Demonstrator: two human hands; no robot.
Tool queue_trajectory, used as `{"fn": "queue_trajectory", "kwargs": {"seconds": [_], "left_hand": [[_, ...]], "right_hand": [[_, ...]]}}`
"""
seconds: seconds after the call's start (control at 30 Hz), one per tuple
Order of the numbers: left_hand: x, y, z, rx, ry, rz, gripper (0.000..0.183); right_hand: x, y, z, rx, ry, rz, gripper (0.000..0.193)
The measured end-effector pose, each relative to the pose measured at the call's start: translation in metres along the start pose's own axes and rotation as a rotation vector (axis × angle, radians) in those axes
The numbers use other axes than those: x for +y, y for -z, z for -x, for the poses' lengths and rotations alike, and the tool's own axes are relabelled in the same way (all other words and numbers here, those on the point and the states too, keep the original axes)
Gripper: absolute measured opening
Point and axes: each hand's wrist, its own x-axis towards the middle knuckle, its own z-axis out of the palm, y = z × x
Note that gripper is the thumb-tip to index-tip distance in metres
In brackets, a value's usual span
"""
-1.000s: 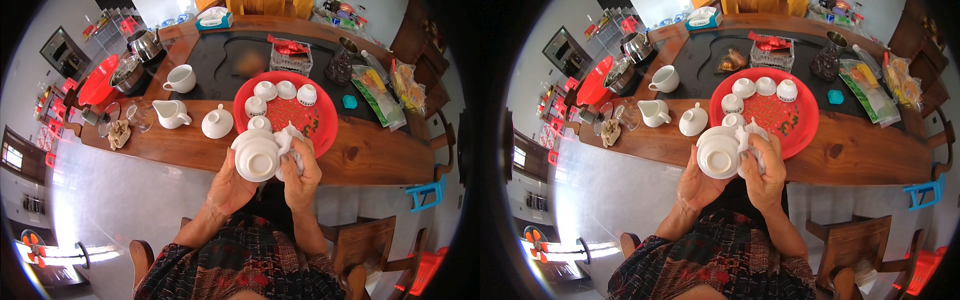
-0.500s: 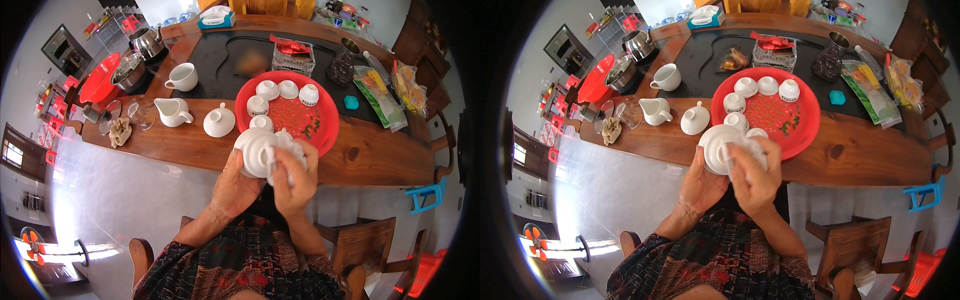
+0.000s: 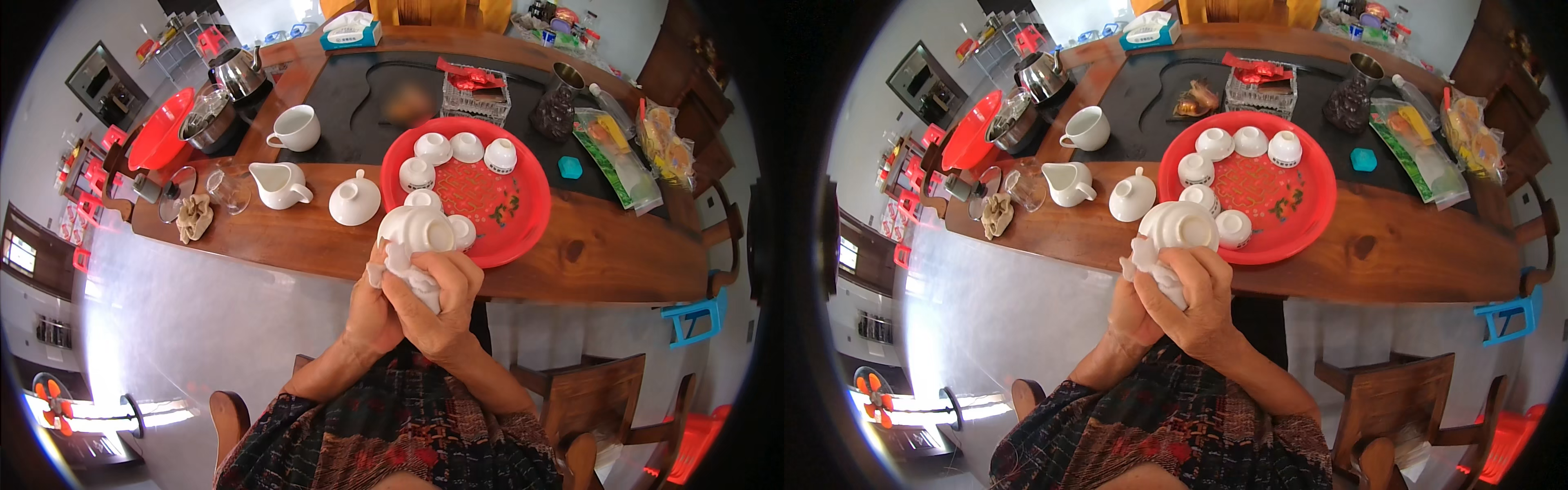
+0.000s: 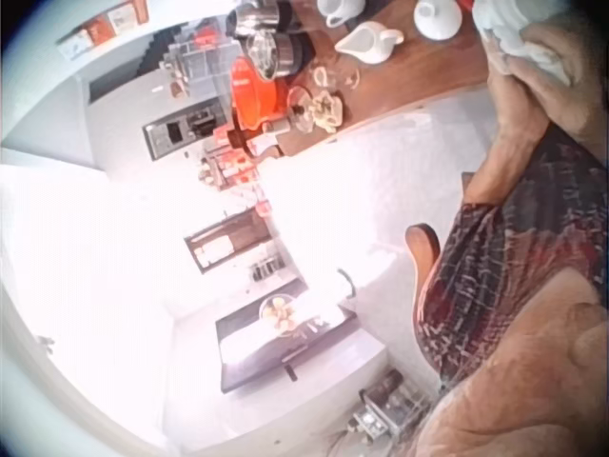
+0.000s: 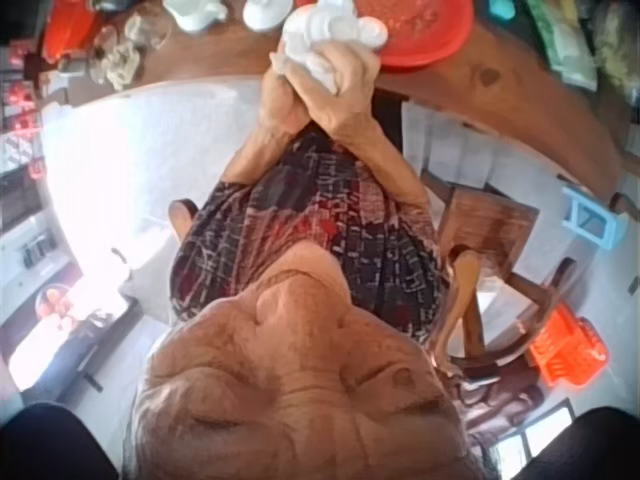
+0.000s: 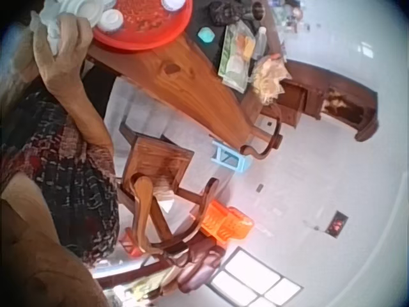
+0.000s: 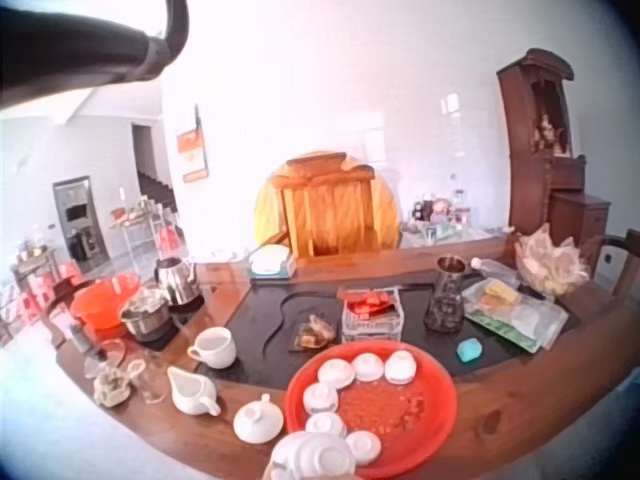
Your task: The person wipes several small white ceramic tea cups and a matching lid with a white cloth. They handle the items one by one, wiping the exterior and interior surfaces, and place the cleaned pieces onto a red tray on the wooden table.
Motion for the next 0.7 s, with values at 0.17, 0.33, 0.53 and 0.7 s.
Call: {"fn": "queue_trajectory", "kwargs": {"seconds": [0.17,0.33,0.53,0.7], "left_hand": [[0.006,-0.005,-0.005,-0.044,0.081,0.128,0.047],[0.006,-0.005,-0.008,-0.025,0.102,0.163,0.049],[0.007,-0.016,-0.001,-0.031,0.094,-0.012,0.047],[0.001,-0.004,-0.007,-0.059,-0.016,-0.067,0.045]], "right_hand": [[0.012,0.004,0.011,0.017,-0.090,-0.045,0.028],[0.025,0.015,0.015,0.051,-0.329,-0.192,0.022],[0.044,0.025,0.006,0.132,-0.624,-0.362,0.021],[0.012,0.025,-0.003,0.052,-0.303,-0.194,0.026]]}}
